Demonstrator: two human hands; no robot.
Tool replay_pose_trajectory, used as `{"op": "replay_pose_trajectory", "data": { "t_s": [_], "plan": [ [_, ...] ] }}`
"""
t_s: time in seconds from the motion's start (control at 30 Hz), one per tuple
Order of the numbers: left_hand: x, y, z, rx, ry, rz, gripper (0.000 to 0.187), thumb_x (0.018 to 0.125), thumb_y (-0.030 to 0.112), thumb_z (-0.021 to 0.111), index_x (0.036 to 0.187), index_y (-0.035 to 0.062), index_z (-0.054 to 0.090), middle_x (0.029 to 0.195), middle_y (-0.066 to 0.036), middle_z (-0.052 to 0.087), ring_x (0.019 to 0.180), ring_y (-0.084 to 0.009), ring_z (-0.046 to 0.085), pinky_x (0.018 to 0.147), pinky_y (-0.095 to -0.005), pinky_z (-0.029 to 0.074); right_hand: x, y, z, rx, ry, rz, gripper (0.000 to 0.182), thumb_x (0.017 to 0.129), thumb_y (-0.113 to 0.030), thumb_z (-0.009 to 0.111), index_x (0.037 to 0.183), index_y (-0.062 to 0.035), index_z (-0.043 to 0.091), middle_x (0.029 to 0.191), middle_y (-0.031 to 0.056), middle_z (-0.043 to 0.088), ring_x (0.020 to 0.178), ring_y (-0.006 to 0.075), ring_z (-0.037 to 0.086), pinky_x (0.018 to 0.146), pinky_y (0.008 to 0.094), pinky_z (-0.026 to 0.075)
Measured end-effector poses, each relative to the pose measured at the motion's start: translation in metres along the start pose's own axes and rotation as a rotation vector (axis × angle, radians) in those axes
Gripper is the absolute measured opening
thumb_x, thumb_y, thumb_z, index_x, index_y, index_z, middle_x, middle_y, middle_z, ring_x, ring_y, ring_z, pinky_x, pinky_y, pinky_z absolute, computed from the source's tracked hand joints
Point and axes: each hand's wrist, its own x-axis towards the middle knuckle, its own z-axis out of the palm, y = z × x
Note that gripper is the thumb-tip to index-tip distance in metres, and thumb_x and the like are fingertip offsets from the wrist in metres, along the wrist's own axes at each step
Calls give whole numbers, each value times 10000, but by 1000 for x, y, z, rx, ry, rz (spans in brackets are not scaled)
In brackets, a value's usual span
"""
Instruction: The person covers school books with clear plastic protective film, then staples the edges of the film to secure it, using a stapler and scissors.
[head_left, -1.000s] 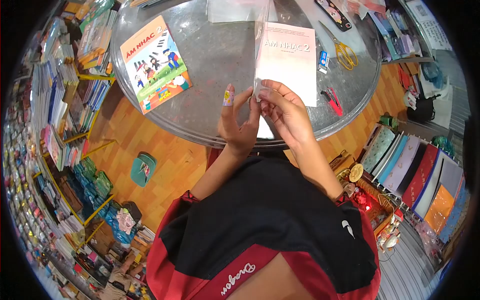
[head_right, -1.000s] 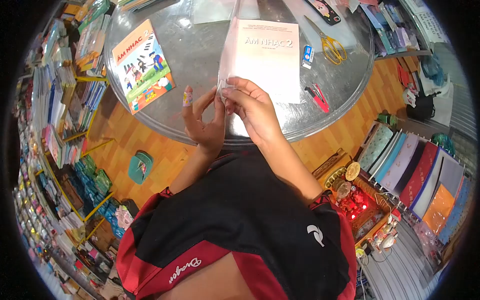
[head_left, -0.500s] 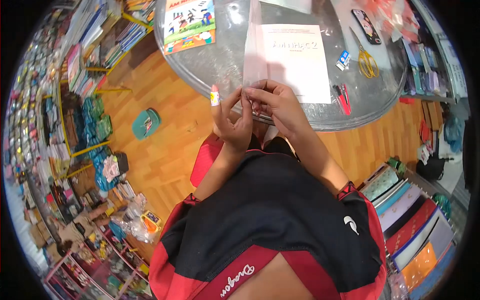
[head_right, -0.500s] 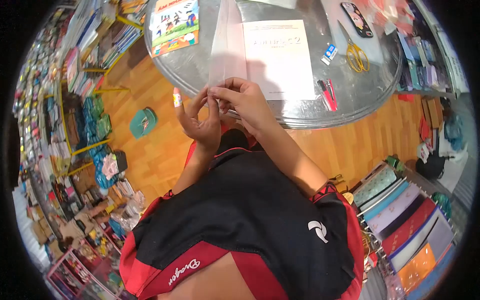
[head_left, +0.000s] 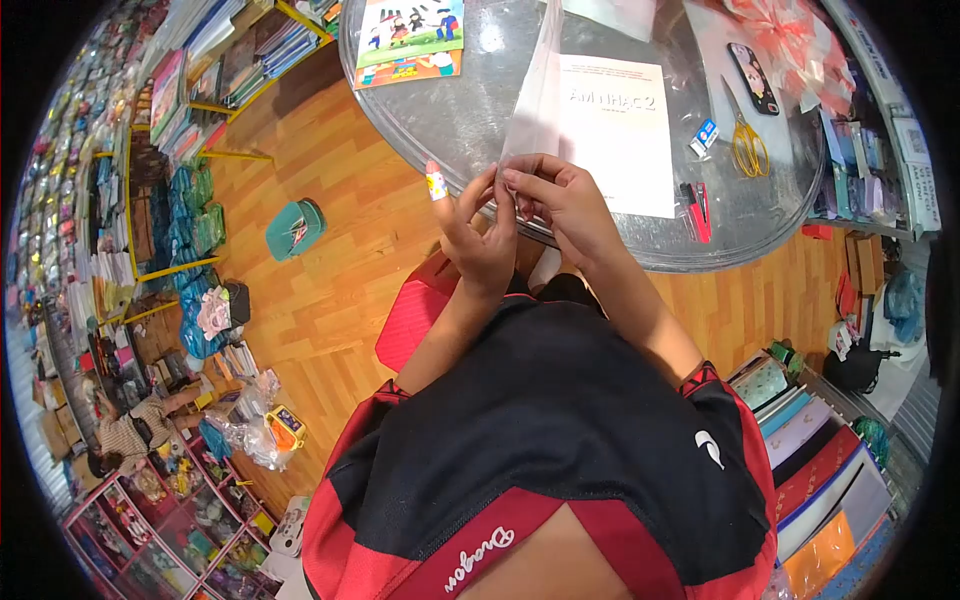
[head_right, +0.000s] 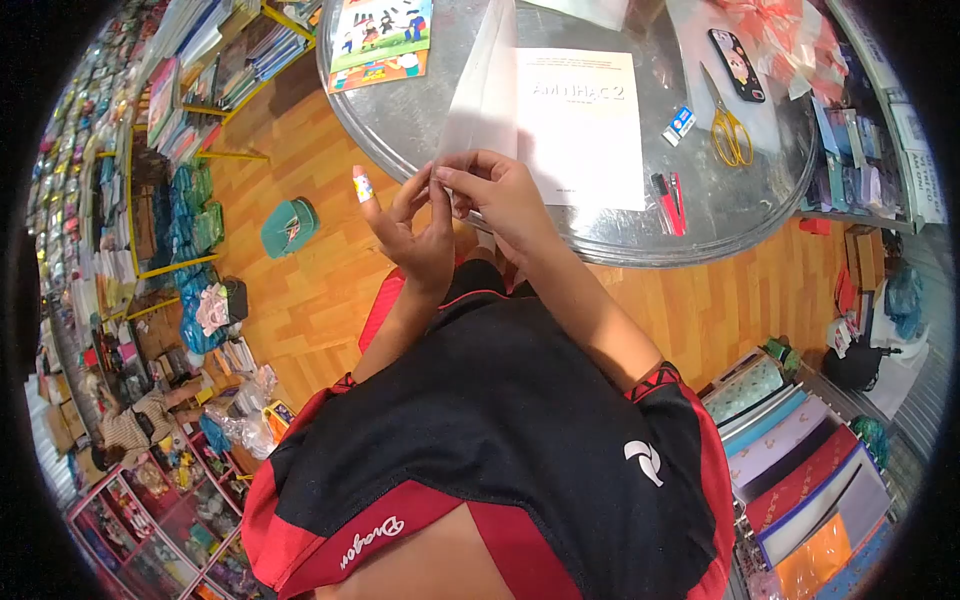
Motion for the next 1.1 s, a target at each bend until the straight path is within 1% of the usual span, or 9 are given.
{"op": "replay_pose_trajectory", "data": {
  "t_s": [0.2,0.33,0.4,0.53,0.63,0.83,0.93,1.03,1.1],
  "plan": [
    [5,-3,0,14,23,-32,584,730,-77,589,1186,-59,225,896,-190,578,774,-221,607,652,-284,520,2,0,8,-6,69,7,144,789,-80,583,904,7,583,718,14,568,595,53,484,556,186,397],
    [4,-12,-2,55,65,-25,587,723,-76,584,1189,-64,227,876,-167,565,769,-222,601,667,-297,514,8,2,6,-17,62,21,153,788,-73,579,917,9,579,724,13,569,595,54,486,555,187,399],
    [6,-11,-4,48,26,-79,726,730,-37,600,1287,-23,134,860,-162,552,775,-195,587,675,-287,509,10,2,6,-33,38,26,156,787,-71,577,919,12,577,721,12,565,593,55,487,552,189,402],
    [6,-9,-3,-8,50,-179,741,736,-45,590,1303,-11,115,860,-153,556,767,-188,589,679,-281,503,15,2,9,-48,27,43,157,787,-68,574,919,15,577,714,11,560,588,55,485,549,189,404],
    [9,-6,-6,-63,58,-291,658,736,-78,563,1263,-7,177,884,-140,552,768,-199,593,679,-282,500,17,2,9,-54,28,53,156,787,-71,575,918,12,579,707,7,556,585,55,483,550,188,404],
    [14,-2,0,-66,149,-272,639,732,-60,589,1251,-12,221,818,-125,574,724,-181,601,655,-273,497,13,-4,6,-79,47,78,177,794,-100,575,937,2,574,746,12,558,610,62,489,553,189,411],
    [11,-7,5,-4,154,-152,619,710,-49,616,1229,-18,280,767,-115,591,667,-181,607,622,-269,493,9,-12,9,57,4,101,169,801,-141,580,912,-12,576,772,27,575,618,74,505,557,198,430],
    [9,-8,7,29,133,-207,520,688,-34,640,1138,-23,379,750,-106,599,627,-193,608,576,-275,485,10,-13,7,-45,18,67,127,802,-122,575,875,-19,576,771,30,581,613,75,508,560,203,438],
    [12,-7,8,26,148,-98,486,675,-20,654,1097,-28,413,750,-93,599,614,-202,609,541,-278,478,10,-14,6,-80,26,68,106,801,-109,572,859,-20,576,760,28,582,609,74,509,560,199,437]
  ]
}}
